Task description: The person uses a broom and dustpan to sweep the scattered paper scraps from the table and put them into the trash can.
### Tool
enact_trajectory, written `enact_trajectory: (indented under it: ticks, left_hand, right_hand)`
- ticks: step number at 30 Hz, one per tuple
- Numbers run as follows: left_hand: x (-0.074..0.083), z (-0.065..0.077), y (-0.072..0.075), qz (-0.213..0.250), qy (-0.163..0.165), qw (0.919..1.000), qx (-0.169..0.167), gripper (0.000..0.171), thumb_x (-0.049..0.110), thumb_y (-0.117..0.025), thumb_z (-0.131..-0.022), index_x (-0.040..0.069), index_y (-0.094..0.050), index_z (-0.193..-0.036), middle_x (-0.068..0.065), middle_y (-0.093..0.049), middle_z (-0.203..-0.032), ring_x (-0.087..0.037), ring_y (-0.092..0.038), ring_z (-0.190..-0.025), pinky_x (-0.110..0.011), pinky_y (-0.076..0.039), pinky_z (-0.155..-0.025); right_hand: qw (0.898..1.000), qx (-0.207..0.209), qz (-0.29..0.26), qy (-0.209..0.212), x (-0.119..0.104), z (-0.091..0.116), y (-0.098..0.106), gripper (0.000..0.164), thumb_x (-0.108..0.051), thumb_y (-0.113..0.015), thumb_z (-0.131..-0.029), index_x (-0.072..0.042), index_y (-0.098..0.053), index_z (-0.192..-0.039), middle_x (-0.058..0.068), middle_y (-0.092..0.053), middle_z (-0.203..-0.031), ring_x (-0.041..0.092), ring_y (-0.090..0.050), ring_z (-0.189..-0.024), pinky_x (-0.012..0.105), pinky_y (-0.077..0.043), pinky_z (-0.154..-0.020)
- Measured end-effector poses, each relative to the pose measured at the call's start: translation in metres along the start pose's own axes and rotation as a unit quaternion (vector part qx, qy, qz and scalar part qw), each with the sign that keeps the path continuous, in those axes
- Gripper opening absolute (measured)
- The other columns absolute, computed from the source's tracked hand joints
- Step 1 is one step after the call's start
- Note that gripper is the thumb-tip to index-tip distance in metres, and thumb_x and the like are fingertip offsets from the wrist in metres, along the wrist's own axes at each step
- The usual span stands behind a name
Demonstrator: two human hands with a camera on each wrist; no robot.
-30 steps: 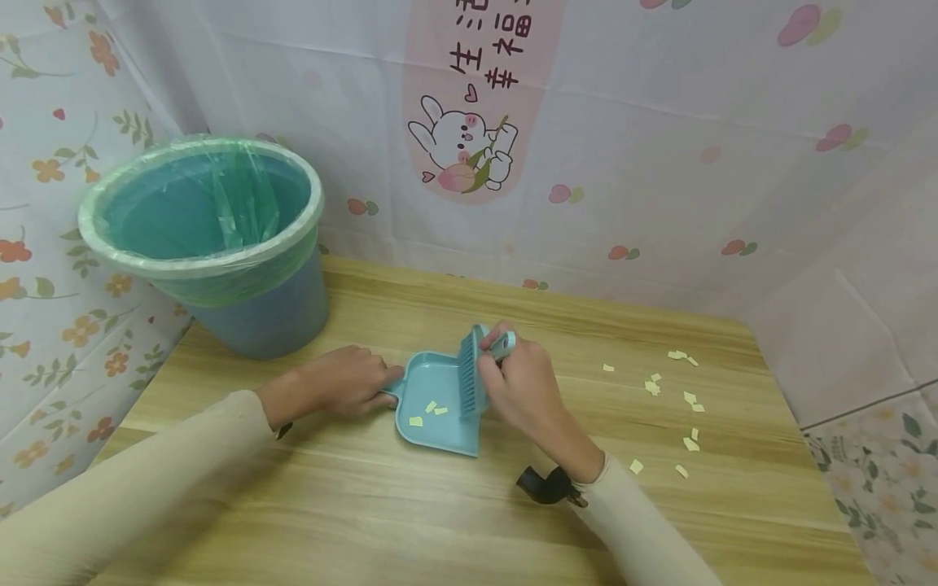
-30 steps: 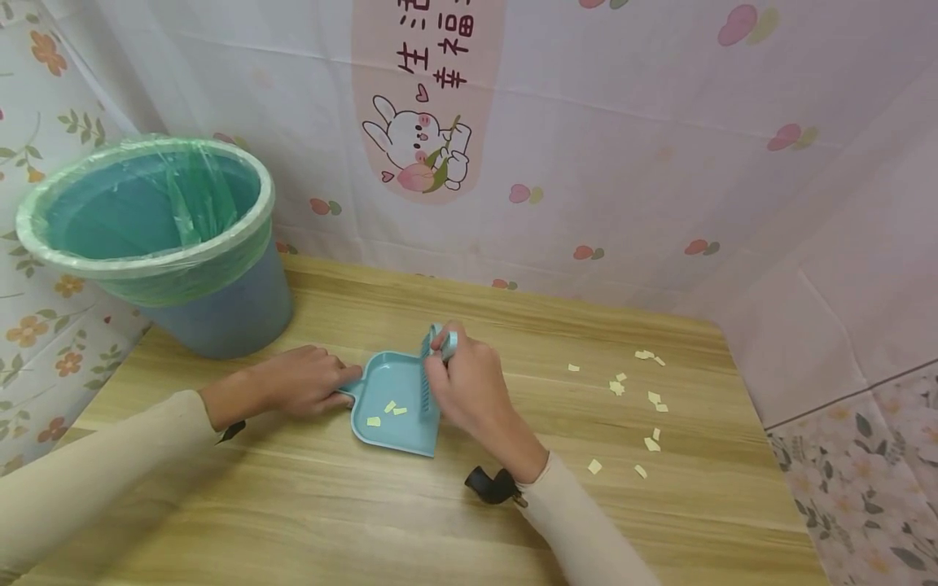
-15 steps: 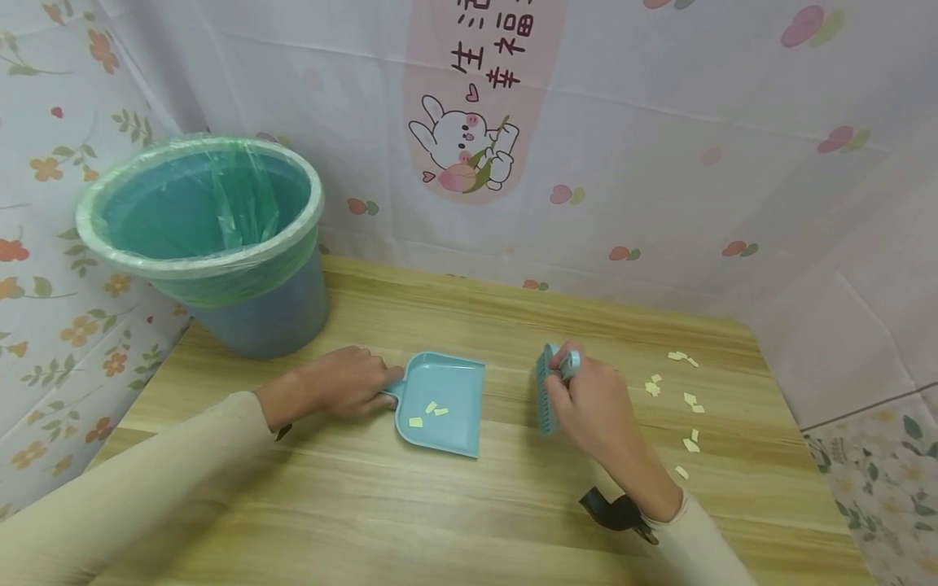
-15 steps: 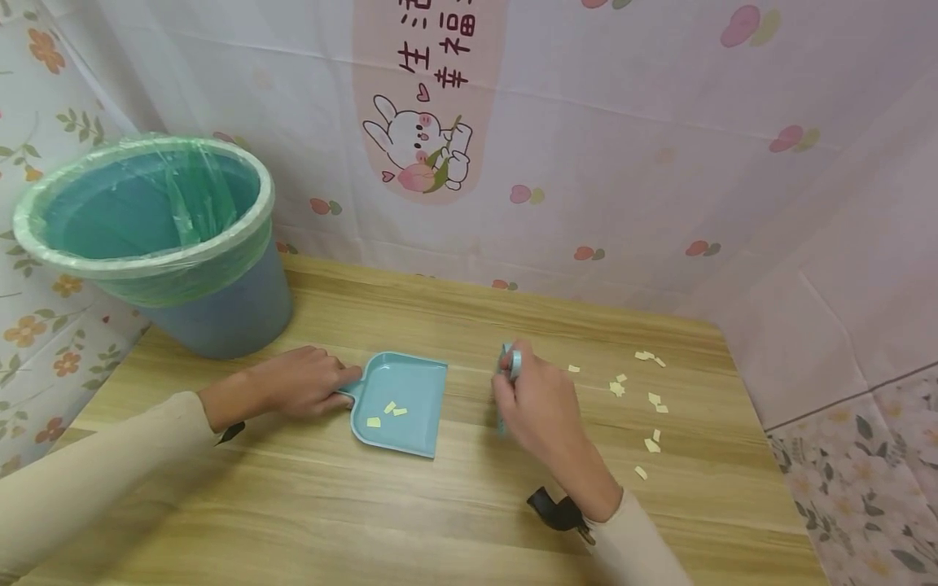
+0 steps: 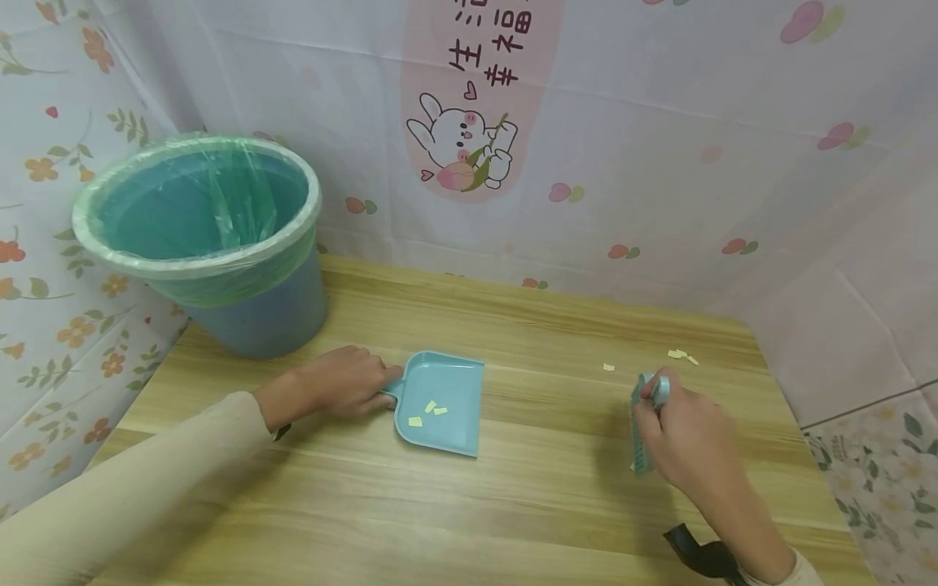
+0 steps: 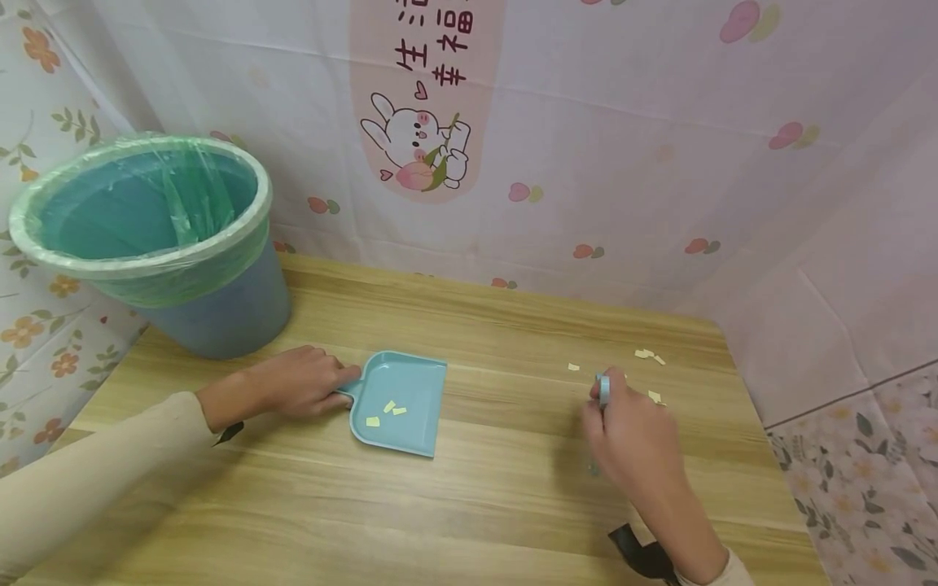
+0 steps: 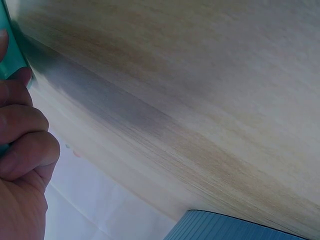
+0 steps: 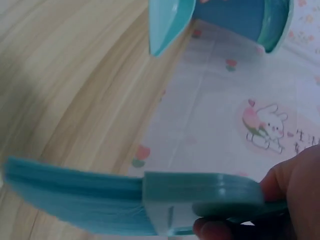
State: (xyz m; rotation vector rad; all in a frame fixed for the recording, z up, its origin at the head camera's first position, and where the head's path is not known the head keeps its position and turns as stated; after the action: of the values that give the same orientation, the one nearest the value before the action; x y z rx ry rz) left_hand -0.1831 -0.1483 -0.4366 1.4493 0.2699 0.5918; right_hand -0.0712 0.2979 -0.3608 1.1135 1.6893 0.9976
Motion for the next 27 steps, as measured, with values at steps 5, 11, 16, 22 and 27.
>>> enact_trajectory:
  ticks: [5, 11, 16, 22, 27]
  left_hand:
    - [0.0, 0.0, 0.0, -0.003, 0.002, 1.0, -0.001, 0.028, 0.033, -0.069, -0.109, 0.005, -0.065, -0.113, 0.005, -0.05, -0.073, -0.012, -0.047, -0.064, -0.035, -0.046, -0.062]
    - [0.0, 0.0, 0.0, -0.006, -0.001, 1.0, 0.001, 0.028, 0.033, -0.07, -0.109, 0.006, -0.064, -0.113, 0.005, -0.05, -0.073, -0.013, -0.049, -0.064, -0.036, -0.047, -0.063]
    - [-0.001, 0.0, -0.001, -0.004, 0.001, 1.0, -0.002, 0.028, 0.033, -0.069, -0.109, 0.006, -0.065, -0.114, 0.005, -0.05, -0.073, -0.012, -0.049, -0.064, -0.035, -0.047, -0.063]
    - [-0.001, -0.001, -0.002, -0.004, -0.003, 1.0, 0.0, 0.027, 0.033, -0.069, -0.11, 0.006, -0.064, -0.114, 0.005, -0.05, -0.073, -0.012, -0.049, -0.064, -0.034, -0.047, -0.063]
    - [-0.001, 0.0, -0.001, -0.004, -0.003, 1.0, 0.002, 0.027, 0.032, -0.069, -0.109, 0.006, -0.064, -0.113, 0.006, -0.05, -0.072, -0.012, -0.048, -0.064, -0.034, -0.047, -0.063]
  right_hand:
    - [0.999, -0.01, 0.045, -0.01, 0.013, 0.009, 0.002, 0.016, -0.013, -0.048, -0.106, -0.008, -0.048, -0.091, -0.005, -0.035, -0.058, 0.017, -0.035, -0.05, 0.035, -0.028, -0.047]
    - [0.997, -0.042, 0.062, -0.023, 0.015, 0.013, -0.009, 0.013, -0.013, -0.055, -0.105, -0.006, -0.052, -0.095, -0.003, -0.042, -0.059, 0.018, -0.039, -0.049, 0.037, -0.03, -0.045]
    - [0.999, -0.045, 0.024, -0.01, 0.005, 0.01, -0.025, 0.012, -0.007, -0.053, -0.104, -0.007, -0.049, -0.092, -0.004, -0.038, -0.06, 0.014, -0.035, -0.05, 0.031, -0.029, -0.046]
    - [1.0, -0.002, -0.008, 0.018, -0.011, -0.002, -0.038, 0.009, -0.004, -0.051, -0.102, -0.003, -0.056, -0.095, -0.007, -0.036, -0.057, 0.009, -0.029, -0.048, 0.027, -0.026, -0.044]
    - [0.999, 0.002, -0.031, 0.038, -0.025, -0.014, -0.048, 0.008, -0.003, -0.05, -0.101, -0.003, -0.055, -0.094, -0.008, -0.036, -0.057, 0.007, -0.027, -0.049, 0.026, -0.025, -0.046]
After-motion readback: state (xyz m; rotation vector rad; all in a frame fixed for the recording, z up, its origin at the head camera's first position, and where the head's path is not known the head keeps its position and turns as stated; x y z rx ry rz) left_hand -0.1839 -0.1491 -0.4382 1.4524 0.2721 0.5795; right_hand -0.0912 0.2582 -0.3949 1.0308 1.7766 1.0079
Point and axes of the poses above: each hand's wrist, its own z-axis away from the middle knuckle, its own y-axis out of the back of the hand, x = y × z, the point moved 1 cm from there along -z, towards the middle knuckle
